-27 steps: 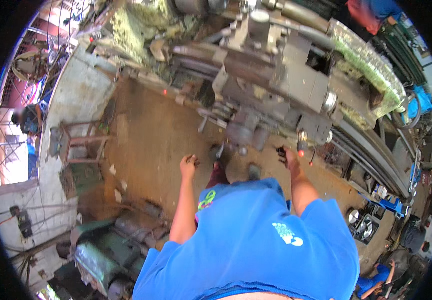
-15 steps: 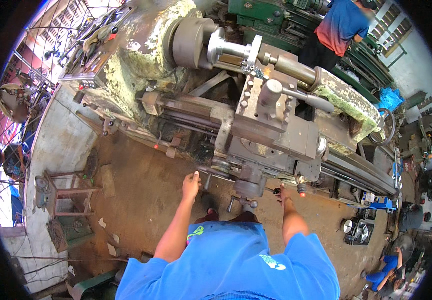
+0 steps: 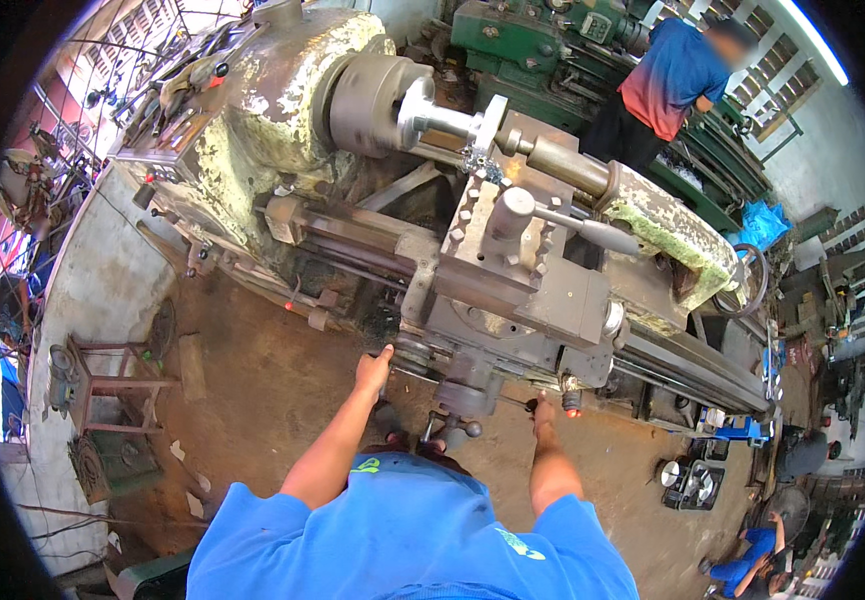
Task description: The person operates a metal lathe, adjusting controls and using a wrench to tighten components. They then measure a rotating metal part with a caliper and continue machining.
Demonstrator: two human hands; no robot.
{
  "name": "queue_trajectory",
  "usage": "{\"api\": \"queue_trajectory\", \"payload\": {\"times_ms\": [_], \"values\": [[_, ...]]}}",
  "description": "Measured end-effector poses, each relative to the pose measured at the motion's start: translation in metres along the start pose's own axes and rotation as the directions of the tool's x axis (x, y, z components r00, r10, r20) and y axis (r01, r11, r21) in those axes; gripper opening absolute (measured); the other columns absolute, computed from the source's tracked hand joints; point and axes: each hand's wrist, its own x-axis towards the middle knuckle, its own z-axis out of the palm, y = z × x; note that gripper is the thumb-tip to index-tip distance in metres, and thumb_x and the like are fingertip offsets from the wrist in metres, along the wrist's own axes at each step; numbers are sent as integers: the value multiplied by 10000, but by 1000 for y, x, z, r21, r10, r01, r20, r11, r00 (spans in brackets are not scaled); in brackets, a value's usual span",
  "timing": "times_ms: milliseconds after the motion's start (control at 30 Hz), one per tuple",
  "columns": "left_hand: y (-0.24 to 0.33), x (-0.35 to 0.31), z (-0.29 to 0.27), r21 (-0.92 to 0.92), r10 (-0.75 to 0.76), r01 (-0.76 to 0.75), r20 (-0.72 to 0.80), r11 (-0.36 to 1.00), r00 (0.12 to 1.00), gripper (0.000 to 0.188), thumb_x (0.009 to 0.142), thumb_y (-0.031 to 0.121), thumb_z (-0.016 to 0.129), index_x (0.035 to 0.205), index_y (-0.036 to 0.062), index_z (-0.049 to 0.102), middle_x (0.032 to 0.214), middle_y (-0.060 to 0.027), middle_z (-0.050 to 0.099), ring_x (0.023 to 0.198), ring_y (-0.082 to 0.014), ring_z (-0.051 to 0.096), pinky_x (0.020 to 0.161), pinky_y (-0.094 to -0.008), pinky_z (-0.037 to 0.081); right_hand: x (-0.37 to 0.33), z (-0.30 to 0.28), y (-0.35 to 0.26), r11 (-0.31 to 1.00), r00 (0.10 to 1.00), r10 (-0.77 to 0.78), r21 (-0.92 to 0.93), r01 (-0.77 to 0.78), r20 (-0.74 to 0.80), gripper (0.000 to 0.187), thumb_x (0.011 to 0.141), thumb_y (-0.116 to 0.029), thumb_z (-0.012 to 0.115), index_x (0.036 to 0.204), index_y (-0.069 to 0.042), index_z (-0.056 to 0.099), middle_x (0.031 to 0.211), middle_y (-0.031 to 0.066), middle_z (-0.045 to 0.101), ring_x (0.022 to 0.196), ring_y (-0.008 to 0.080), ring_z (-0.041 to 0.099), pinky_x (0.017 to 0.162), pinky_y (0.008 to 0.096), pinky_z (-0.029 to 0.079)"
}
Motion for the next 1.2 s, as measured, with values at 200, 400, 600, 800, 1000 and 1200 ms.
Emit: {"api": "queue_trajectory", "payload": {"times_ms": [200,400,600,800,1000,1200], "values": [[16,-12,15,-64,-149,147,-37,987,988,591,890,344,658,1178,-100,394,831,-192,649,652,-274,661,529,-371,503,-15,-20,46,914,995,-99,393,100,-22,477,982,-489,477,808,-86,662,742,24,634,617,159,536,570,333,399],[22,-14,21,77,-120,131,-138,988,983,468,876,348,624,1027,-65,464,680,-125,580,491,-215,556,416,-359,425,-12,-24,185,983,992,128,132,-129,15,397,965,-387,493,730,-95,624,648,39,594,547,187,519,492,360,395],[29,-1,-8,-44,-266,274,127,961,956,332,870,329,550,745,28,488,554,-60,456,389,-160,421,402,-378,378,-54,-10,213,958,913,287,-109,-267,291,253,903,-257,531,986,-70,679,855,88,688,660,220,600,593,402,495],[21,35,-38,-103,-412,477,368,873,834,258,870,328,480,697,142,435,534,3,371,370,-127,307,425,-338,351,-111,4,151,995,922,89,9,-100,377,231,924,-253,560,993,-52,650,906,70,681,773,219,610,668,385,480],[-11,82,-50,-107,-496,666,583,738,643,306,887,363,442,666,153,419,484,7,329,364,-131,268,425,-337,326,-198,17,50,992,879,-71,121,15,472,315,954,-248,539,1154,-21,629,1087,126,685,945,252,633,839,401,489],[-27,96,-48,-99,-501,672,589,734,634,329,938,391,434,746,125,416,495,1,341,372,-133,262,461,-352,319,-279,45,-12,799,648,-293,552,-237,703,551,939,-353,522,1355,3,469,1315,208,569,1100,329,585,936,476,459]]}}
